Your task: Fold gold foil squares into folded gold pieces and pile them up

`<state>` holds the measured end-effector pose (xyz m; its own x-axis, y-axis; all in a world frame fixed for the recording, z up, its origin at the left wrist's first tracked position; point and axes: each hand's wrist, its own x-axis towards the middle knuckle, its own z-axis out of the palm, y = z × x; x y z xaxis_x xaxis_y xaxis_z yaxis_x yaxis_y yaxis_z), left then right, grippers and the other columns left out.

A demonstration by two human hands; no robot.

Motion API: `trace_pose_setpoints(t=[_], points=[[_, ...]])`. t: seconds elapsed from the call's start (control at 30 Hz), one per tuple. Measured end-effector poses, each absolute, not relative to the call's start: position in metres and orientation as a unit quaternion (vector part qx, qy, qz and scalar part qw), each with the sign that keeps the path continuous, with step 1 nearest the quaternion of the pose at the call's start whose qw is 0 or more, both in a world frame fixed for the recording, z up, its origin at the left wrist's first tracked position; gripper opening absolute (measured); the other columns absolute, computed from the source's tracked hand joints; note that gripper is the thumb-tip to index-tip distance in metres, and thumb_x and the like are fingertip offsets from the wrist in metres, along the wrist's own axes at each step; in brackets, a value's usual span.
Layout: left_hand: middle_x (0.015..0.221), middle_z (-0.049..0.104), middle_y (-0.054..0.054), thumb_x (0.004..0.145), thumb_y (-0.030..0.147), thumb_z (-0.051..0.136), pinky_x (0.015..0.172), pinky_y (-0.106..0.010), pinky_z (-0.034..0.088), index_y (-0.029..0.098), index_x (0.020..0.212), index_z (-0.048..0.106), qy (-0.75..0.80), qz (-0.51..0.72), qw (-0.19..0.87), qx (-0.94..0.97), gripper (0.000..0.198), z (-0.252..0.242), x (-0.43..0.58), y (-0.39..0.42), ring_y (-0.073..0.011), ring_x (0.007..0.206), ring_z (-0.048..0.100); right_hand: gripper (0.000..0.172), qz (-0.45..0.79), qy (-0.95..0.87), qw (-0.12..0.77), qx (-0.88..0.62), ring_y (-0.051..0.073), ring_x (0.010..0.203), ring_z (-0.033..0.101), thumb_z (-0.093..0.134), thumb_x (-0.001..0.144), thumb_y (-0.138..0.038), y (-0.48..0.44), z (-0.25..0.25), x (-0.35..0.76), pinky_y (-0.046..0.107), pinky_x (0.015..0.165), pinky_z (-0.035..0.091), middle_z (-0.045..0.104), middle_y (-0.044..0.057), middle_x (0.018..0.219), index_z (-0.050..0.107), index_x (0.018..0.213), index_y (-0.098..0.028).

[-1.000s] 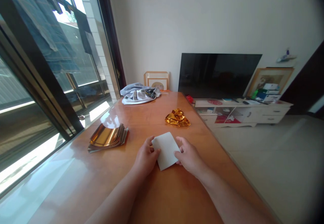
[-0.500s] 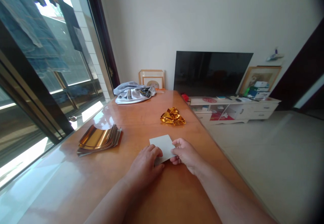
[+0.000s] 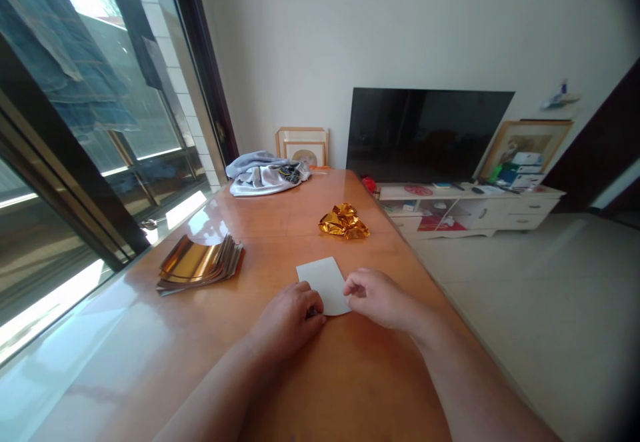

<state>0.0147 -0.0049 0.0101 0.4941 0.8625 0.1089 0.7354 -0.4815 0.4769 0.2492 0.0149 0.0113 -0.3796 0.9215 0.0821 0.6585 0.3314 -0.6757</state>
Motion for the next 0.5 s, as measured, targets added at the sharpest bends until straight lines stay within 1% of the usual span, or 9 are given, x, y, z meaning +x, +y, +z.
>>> trace_pose_setpoints(t=[0.1,0.23,0.5], points=[[0.088,0.06,-0.003,0.08,0.021,0.061,0.072,-0.027,0.04,0.021,0.078,0.061,0.475,0.17,0.185,0.843,0.002,0.0097,0.0138,-0.0051,-0.0182,0.085,0.055,0.016,0.283,-0.803,0.194,-0.487,0.017,0.083,0.06,0.066,0.073,-0.021,0.0101,0.0141,0.2515,0.024,0.068,0.041,0.066,0.001,0.092,0.071,0.088,-0.023],[0.088,0.061,-0.003,0.08,0.021,0.061,0.072,-0.027,0.04,0.02,0.075,0.059,0.477,0.172,0.186,0.842,0.006,0.0087,0.0116,-0.0052,-0.0173,0.083,0.055,0.017,0.275,-0.817,0.16,-0.481,0.017,0.087,0.059,0.067,0.074,-0.023,0.0079,0.0154,0.2518,0.024,0.071,0.042,0.063,0.002,0.096,0.072,0.09,-0.024],[0.09,0.062,-0.004,0.084,0.025,0.059,0.071,-0.027,0.04,0.02,0.075,0.063,0.478,0.17,0.192,0.84,0.011,0.0115,0.01,-0.0055,-0.0174,0.083,0.057,0.01,0.306,-0.82,0.149,-0.461,0.017,0.083,0.061,0.068,0.078,-0.025,0.0123,0.0138,0.2512,0.024,0.07,0.043,0.066,0.003,0.092,0.076,0.083,-0.024]])
